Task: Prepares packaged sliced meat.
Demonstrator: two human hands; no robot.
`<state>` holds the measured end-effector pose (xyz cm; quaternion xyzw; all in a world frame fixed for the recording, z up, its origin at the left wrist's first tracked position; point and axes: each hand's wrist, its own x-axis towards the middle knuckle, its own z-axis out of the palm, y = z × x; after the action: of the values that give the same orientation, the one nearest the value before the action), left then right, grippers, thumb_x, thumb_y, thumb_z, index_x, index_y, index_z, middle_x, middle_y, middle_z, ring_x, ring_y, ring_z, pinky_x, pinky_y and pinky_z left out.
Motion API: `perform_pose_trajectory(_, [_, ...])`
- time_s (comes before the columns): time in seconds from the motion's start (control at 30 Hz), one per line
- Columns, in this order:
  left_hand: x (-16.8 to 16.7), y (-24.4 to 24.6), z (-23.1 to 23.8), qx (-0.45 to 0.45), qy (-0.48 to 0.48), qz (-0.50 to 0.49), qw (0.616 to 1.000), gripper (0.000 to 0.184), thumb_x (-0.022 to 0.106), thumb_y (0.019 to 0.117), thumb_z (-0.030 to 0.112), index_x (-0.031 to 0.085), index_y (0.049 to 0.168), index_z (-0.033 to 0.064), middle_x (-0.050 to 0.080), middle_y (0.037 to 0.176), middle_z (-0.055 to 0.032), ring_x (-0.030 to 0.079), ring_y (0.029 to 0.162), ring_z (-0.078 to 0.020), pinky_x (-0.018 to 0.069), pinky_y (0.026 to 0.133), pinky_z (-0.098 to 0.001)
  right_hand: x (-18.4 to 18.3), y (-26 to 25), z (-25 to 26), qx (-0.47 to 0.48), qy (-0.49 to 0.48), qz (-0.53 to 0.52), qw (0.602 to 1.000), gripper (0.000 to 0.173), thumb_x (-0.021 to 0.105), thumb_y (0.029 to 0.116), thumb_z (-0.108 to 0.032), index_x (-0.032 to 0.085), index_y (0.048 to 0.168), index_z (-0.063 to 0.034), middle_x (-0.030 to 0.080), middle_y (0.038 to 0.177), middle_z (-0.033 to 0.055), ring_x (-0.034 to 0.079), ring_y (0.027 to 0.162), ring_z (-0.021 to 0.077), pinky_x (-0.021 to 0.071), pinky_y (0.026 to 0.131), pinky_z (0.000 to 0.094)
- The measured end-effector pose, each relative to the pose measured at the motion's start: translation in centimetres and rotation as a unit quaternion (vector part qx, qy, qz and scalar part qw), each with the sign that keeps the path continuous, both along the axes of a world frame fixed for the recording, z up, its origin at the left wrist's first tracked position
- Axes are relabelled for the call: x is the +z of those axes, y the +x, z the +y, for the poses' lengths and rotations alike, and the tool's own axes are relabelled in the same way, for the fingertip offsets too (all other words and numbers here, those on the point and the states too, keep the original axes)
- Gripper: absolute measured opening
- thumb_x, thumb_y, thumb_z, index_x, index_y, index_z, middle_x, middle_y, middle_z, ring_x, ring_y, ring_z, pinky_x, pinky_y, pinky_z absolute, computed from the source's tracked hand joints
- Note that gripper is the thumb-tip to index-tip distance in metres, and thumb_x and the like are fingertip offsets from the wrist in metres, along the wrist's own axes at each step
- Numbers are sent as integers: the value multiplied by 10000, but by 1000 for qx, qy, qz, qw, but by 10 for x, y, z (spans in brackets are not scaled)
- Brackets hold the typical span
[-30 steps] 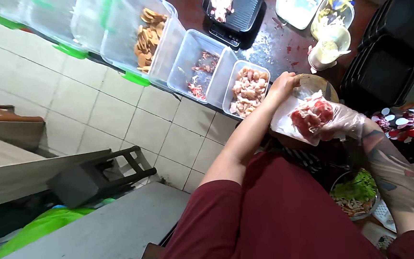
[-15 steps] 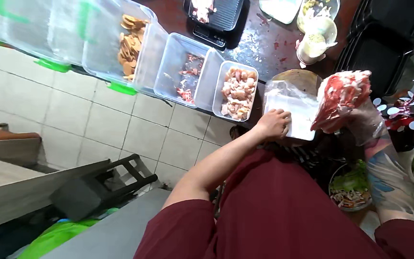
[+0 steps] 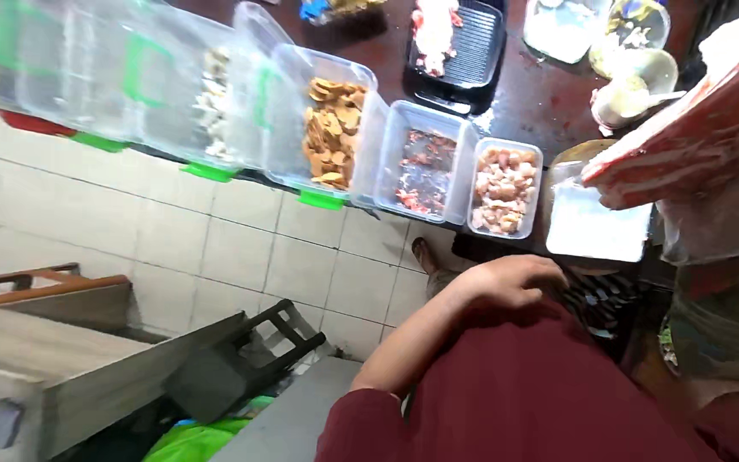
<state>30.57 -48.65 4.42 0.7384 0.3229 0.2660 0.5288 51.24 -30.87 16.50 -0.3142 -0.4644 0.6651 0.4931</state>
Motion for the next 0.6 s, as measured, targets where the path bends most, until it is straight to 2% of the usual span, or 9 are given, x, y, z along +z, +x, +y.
perform_pose_trajectory(0.03, [-2, -31, -17, -7, -39, -10, 999, 404, 581, 913, 104, 677, 1303, 145, 666, 1316, -2, 587, 1266, -133, 473, 1109, -400, -2, -35, -13, 25, 0, -11, 1000, 292, 563, 1027, -285, 579, 1278, -136, 678, 1179, 23, 646, 1117, 157, 536, 1024, 409])
perform_pose_trajectory(0.1, [-9, -97, -52, 34, -114, 16, 993, 417, 602, 902, 104, 666, 1313, 145, 671, 1309, -12, 600, 1251, -141, 490, 1095, -427, -14, -105, -39, 8, -39, -25, 999, 239, 604, 1002, -235, 581, 1227, -159, 693, 1107, -3, 672, 1034, 129, 582, 931, 374])
perform_pose_trajectory(0.13, [-15, -130, -68, 73, -149, 49, 985, 429, 617, 892, 102, 660, 1315, 151, 672, 1308, -18, 612, 1237, -153, 507, 1073, -453, -21, -139, -52, -3, -58, -13, 998, 279, 632, 985, -204, 564, 1248, -144, 686, 1109, 18, 674, 1028, 153, 590, 917, 403])
perform_pose_trajectory(0.23, [-49, -219, -120, 201, -239, 135, 940, 469, 665, 879, 82, 639, 1344, 140, 662, 1305, -85, 624, 1213, -238, 512, 1041, -529, -47, -232, -91, -44, -90, 39, 994, 397, 701, 952, -128, 547, 1312, -61, 681, 1148, 108, 677, 1061, 239, 580, 947, 492])
perform_pose_trajectory(0.3, [-84, -272, -153, 265, -303, 182, 897, 496, 629, 901, 85, 604, 1391, 154, 636, 1356, -104, 624, 1218, -274, 510, 1028, -552, -65, -278, -107, -88, -102, 18, 991, 512, 781, 889, -93, 546, 1340, -30, 684, 1175, 142, 679, 1085, 267, 583, 957, 503])
perform_pose_trajectory(0.37, [-119, -314, -186, 313, -367, 216, 849, 479, 555, 936, 92, 590, 1411, 151, 617, 1403, -90, 629, 1225, -268, 514, 1029, -532, -84, -309, -115, -127, -123, -58, 983, 729, 879, 793, -105, 483, 1402, -40, 680, 1214, 142, 687, 1108, 270, 607, 953, 491])
perform_pose_trajectory(0.43, [-152, -344, -222, 357, -408, 233, 807, 465, 534, 944, 91, 593, 1404, 135, 617, 1397, -104, 635, 1212, -266, 514, 1027, -514, -101, -323, -116, -134, -133, -164, 968, 913, 938, 724, -182, 426, 1469, -53, 667, 1273, 123, 680, 1155, 237, 609, 978, 453])
perform_pose_trajectory(0.5, [-181, -364, -257, 384, -435, 229, 782, 488, 542, 916, 69, 590, 1401, 99, 618, 1384, -134, 622, 1233, -277, 508, 1038, -508, -109, -329, -111, -119, -146, -252, 949, 944, 949, 701, -200, 429, 1478, -68, 669, 1276, 114, 678, 1154, 207, 603, 981, 426])
perform_pose_trajectory(0.6, [-219, -378, -307, 411, -493, 194, 742, 456, 524, 959, 61, 551, 1414, 31, 614, 1359, -200, 615, 1229, -303, 503, 1034, -497, -125, -327, -99, -41, -208, -345, 914, 928, 943, 700, -296, 459, 1474, -129, 697, 1225, 111, 709, 1084, 230, 624, 913, 471])
